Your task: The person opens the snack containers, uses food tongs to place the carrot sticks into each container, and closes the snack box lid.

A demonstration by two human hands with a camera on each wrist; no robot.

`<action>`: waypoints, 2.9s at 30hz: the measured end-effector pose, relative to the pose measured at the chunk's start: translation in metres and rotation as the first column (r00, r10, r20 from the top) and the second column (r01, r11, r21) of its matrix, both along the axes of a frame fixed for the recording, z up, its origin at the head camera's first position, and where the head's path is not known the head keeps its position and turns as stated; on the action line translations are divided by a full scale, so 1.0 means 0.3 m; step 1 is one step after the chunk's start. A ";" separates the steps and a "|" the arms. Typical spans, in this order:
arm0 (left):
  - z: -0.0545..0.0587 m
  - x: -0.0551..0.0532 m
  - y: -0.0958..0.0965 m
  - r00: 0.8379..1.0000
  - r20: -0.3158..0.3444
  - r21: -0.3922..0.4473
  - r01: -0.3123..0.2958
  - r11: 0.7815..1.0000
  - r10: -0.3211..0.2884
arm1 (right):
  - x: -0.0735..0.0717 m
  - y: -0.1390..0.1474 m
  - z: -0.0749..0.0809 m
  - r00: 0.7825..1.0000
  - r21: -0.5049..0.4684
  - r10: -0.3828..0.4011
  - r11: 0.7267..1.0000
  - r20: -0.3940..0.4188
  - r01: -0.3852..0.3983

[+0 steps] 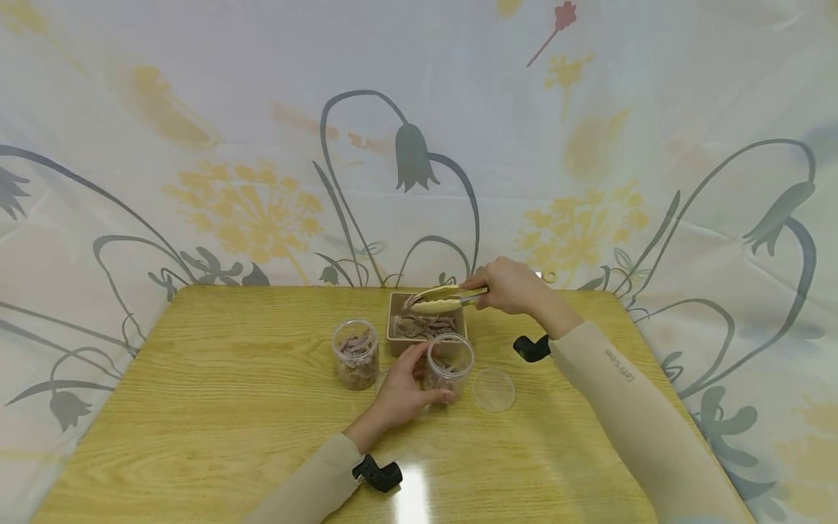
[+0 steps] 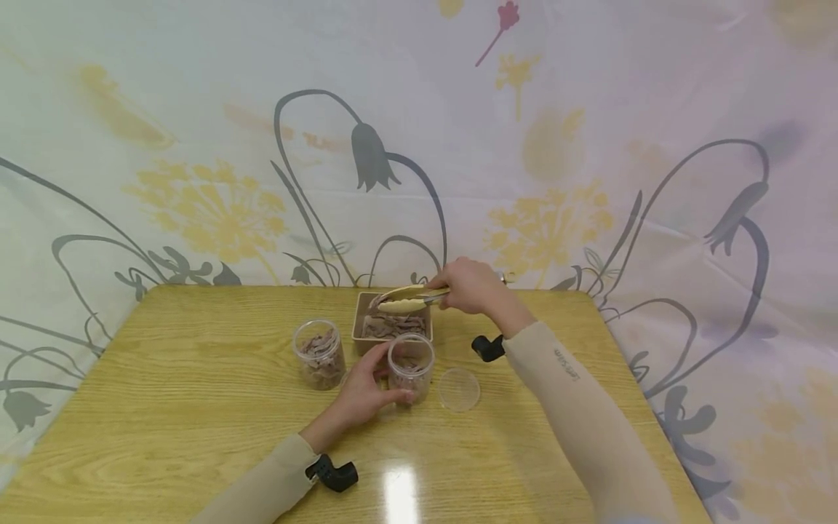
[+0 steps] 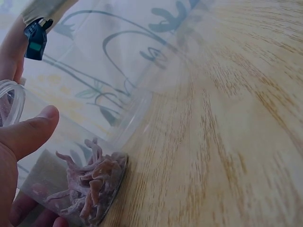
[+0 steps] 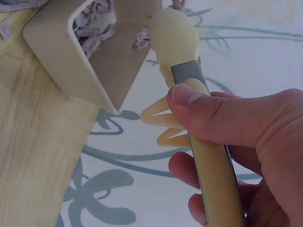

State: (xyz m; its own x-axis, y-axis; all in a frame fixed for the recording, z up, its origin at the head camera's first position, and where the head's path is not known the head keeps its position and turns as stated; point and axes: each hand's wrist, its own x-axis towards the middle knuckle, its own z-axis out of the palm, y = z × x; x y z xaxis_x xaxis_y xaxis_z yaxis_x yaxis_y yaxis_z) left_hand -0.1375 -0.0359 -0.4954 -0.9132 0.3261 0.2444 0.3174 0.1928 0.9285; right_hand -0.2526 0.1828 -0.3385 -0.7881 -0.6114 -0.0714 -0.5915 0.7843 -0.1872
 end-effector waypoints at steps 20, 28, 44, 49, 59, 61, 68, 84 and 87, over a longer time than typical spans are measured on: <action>0.000 0.007 0.002 1.000 -0.006 -0.025 -0.002 1.000 0.002 | 0.159 0.144 0.129 0.996 -0.095 0.056 0.994 -0.065 -0.062; 0.000 0.000 0.001 1.000 -0.016 -0.033 -0.014 0.999 0.014 | 0.250 0.198 0.141 0.994 -0.146 0.071 0.986 -0.077 -0.082; -0.010 0.001 0.005 1.000 0.004 -0.044 -0.027 0.999 0.028 | 0.320 0.218 0.102 0.988 -0.094 0.143 0.984 -0.055 -0.148; -0.012 0.002 0.005 1.000 0.004 -0.031 -0.019 0.999 0.019 | 0.329 0.215 0.100 0.990 -0.073 0.133 0.988 -0.055 -0.137; 0.007 0.010 0.003 1.000 0.016 -0.038 -0.019 0.999 0.019 | 0.326 0.210 0.108 0.994 -0.050 0.107 0.993 -0.019 -0.108; 0.008 0.010 0.003 1.000 0.017 -0.030 -0.014 0.999 0.015 | 0.325 0.211 0.109 0.995 -0.052 0.102 0.993 -0.014 -0.102; 0.001 0.003 0.002 1.000 0.008 -0.037 -0.014 0.999 0.014 | 0.309 0.222 0.107 0.997 -0.092 0.082 0.992 -0.002 -0.082; -0.004 0.004 0.001 1.000 -0.013 -0.051 -0.019 0.999 0.018 | 0.182 0.204 0.055 0.998 -0.077 -0.062 0.995 0.029 0.064; -0.001 0.004 0.000 1.000 -0.009 -0.044 -0.017 0.999 0.016 | 0.154 0.171 0.051 0.996 -0.008 -0.085 0.996 0.030 0.085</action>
State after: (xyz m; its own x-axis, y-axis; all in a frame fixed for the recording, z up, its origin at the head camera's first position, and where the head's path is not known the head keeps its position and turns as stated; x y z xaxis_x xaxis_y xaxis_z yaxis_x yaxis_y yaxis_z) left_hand -0.1363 -0.0359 -0.4958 -0.9164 0.3218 0.2381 0.3220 0.2391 0.9161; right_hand -0.2065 0.2341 -0.3233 -0.8349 -0.5429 -0.0903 -0.5167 0.8298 -0.2109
